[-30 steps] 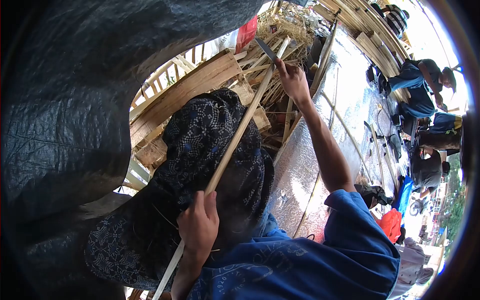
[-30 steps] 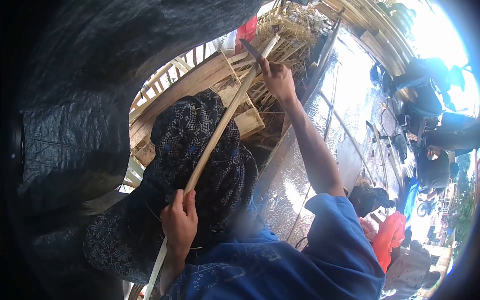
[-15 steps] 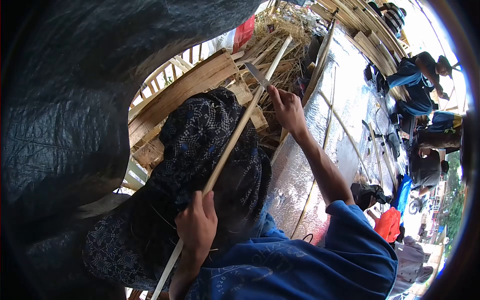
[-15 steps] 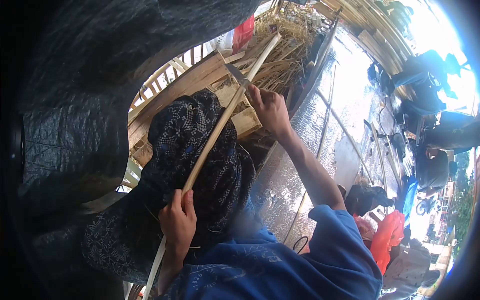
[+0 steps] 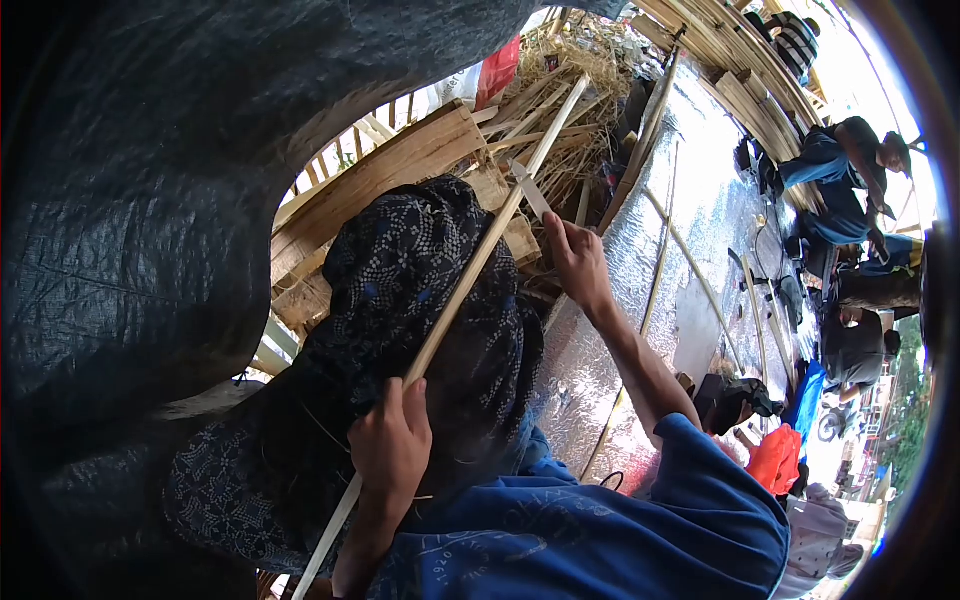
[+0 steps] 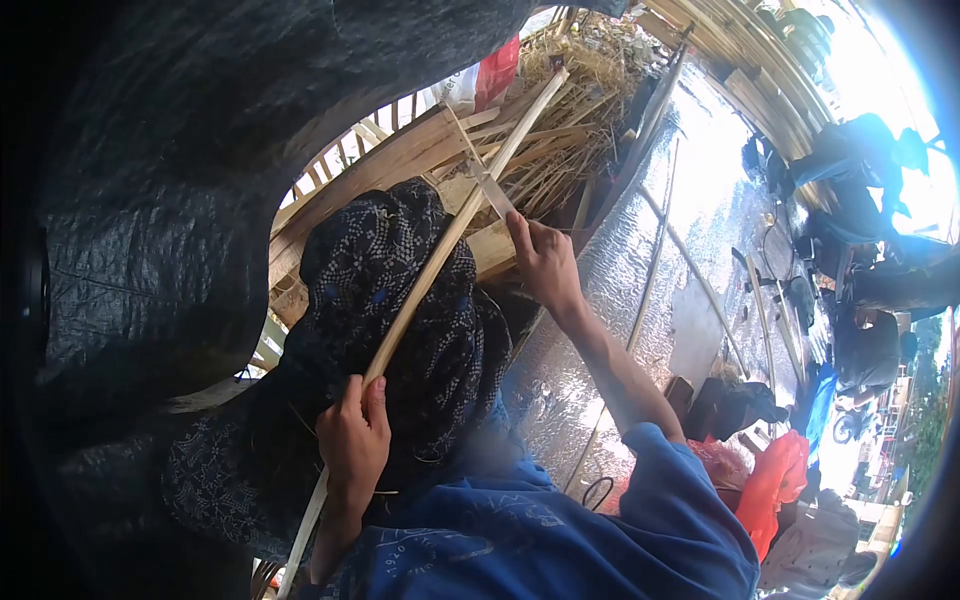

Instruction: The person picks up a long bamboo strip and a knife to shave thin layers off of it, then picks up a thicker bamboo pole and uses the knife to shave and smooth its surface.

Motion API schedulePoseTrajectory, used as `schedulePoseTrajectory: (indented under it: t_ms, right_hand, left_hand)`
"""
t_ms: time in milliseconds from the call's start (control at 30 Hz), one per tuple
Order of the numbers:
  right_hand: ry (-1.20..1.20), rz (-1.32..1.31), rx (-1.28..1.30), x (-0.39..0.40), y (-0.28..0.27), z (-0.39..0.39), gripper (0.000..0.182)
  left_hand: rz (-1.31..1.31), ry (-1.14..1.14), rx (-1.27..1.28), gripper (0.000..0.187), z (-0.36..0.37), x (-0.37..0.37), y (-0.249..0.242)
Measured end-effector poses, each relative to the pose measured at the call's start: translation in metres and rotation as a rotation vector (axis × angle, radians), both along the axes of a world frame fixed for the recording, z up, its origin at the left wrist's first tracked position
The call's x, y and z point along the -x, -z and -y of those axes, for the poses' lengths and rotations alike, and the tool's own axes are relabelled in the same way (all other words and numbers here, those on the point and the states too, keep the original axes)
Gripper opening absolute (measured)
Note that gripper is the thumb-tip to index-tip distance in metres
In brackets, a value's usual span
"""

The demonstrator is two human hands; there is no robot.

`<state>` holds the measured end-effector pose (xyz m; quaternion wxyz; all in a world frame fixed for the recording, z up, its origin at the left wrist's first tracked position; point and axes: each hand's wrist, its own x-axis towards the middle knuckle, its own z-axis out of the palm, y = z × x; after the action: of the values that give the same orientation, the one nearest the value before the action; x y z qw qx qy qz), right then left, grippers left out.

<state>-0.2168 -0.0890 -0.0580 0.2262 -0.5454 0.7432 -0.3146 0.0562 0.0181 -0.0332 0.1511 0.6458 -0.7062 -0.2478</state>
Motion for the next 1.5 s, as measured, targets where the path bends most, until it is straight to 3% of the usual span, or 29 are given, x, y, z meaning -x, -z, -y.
schedulePoseTrajectory:
  t_ms: [133,200,267,367,467,567,767,867,1000,1067,1133,1500]
  right_hand:
    - [0.012,0.059,-0.012,0.006,-0.004,0.01,0.055]
    - [-0.046,-0.112,0.161,0.012,-0.003,0.029,0.057]
    - [0.032,-0.023,0.049,0.021,-0.015,0.048,0.061]
    - [-0.061,-0.192,0.235,0.043,-0.01,0.082,0.064]
    - [0.015,-0.167,0.117,0.055,-0.021,0.103,0.065]
    - [0.124,0.059,0.094,0.077,-0.015,0.123,0.055]
    - [0.077,-0.085,0.036,0.094,-0.013,0.125,0.059]
    - [0.001,-0.188,0.073,0.091,-0.008,0.122,0.058]
    - [0.019,-0.043,0.084,0.084,-0.015,0.127,0.059]
    - [-0.06,-0.124,0.216,0.076,-0.02,0.125,0.064]
    - [-0.11,-0.19,0.09,0.063,-0.033,0.121,0.062]
    - [-0.135,-0.138,0.036,0.055,-0.032,0.111,0.063]
  left_hand:
    - [-0.078,0.017,-0.121,0.029,0.001,-0.017,-0.021]
    - [-0.076,-0.028,-0.228,0.036,-0.011,-0.033,-0.027]
    - [-0.102,-0.071,-0.354,0.04,-0.016,-0.039,-0.03]
    - [-0.168,-0.076,-0.278,0.039,-0.015,-0.037,-0.025]
    - [-0.154,-0.078,-0.187,0.038,-0.001,-0.013,-0.026]
    - [-0.086,-0.019,-0.016,0.034,0.023,0.015,-0.035]
    - [-0.09,-0.07,0.062,0.033,0.007,0.012,-0.05]
    - [0.035,-0.016,-0.079,0.035,-0.01,-0.006,-0.042]
    - [-0.044,-0.02,-0.119,0.034,-0.011,-0.001,-0.012]
    - [-0.08,-0.028,-0.097,0.034,-0.012,0.004,-0.009]
    - [-0.115,-0.036,-0.073,0.034,-0.011,0.005,-0.009]
    - [-0.129,-0.043,-0.055,0.037,-0.011,0.005,-0.011]
